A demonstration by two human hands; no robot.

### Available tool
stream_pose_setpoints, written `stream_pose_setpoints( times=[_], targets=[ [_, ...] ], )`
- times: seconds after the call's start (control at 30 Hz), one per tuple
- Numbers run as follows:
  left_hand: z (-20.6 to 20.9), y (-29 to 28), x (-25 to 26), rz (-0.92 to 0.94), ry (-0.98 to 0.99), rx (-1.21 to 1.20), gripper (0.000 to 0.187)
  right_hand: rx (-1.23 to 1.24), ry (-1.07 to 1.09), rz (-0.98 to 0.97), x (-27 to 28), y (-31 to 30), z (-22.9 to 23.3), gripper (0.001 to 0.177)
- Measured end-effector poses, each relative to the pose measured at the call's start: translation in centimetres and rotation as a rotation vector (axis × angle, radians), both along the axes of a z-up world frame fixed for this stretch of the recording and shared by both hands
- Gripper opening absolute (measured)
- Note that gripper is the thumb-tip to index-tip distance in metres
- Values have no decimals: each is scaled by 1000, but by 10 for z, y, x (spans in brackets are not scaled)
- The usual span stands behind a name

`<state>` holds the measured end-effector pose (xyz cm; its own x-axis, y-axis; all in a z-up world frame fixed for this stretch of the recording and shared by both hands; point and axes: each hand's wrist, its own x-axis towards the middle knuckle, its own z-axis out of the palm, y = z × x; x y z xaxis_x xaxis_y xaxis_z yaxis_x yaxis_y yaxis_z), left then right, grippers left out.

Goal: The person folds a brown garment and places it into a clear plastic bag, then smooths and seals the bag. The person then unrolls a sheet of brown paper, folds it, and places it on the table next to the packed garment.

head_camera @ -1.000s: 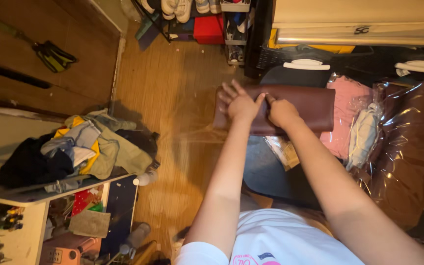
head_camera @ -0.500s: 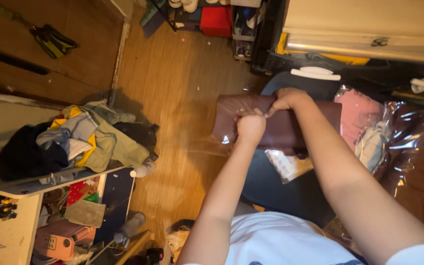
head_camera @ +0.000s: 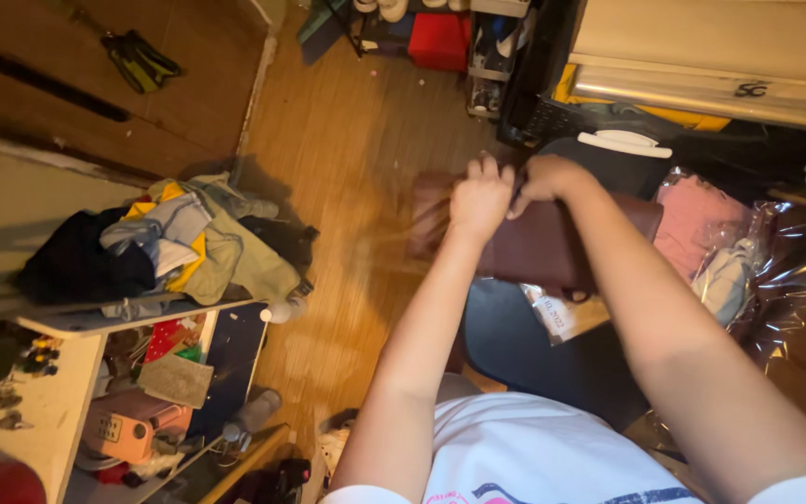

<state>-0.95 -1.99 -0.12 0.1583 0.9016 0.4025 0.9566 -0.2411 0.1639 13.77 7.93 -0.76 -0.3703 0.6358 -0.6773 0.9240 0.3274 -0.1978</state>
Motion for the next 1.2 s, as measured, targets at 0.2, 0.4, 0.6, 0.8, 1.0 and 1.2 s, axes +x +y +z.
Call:
stream_pose_setpoints(
  times=[0.2, 0.4, 0.6, 0.8, 1.0, 1.2],
  targets=[
    [34, 4, -13, -59, -161, -28, 44, 202, 237, -66, -18, -2, 34, 63],
    [50, -15, -34, 147, -17, 207, 31, 320, 429, -198, -28, -12, 83, 85],
    [35, -6, -51, 335, 177, 171, 9, 290, 547, -441, -34, -22, 119, 78],
    [50, -13, -54, 314, 97, 197, 11, 183, 818, -601, -42, -35, 138, 72],
    [75, -3, -51, 340, -89, 328, 39, 690, 139, -214, -66, -46, 142, 51],
    [12, 17, -25, 254, -383, -46, 36, 1056, -58, 99, -35, -60, 59, 15]
  ],
)
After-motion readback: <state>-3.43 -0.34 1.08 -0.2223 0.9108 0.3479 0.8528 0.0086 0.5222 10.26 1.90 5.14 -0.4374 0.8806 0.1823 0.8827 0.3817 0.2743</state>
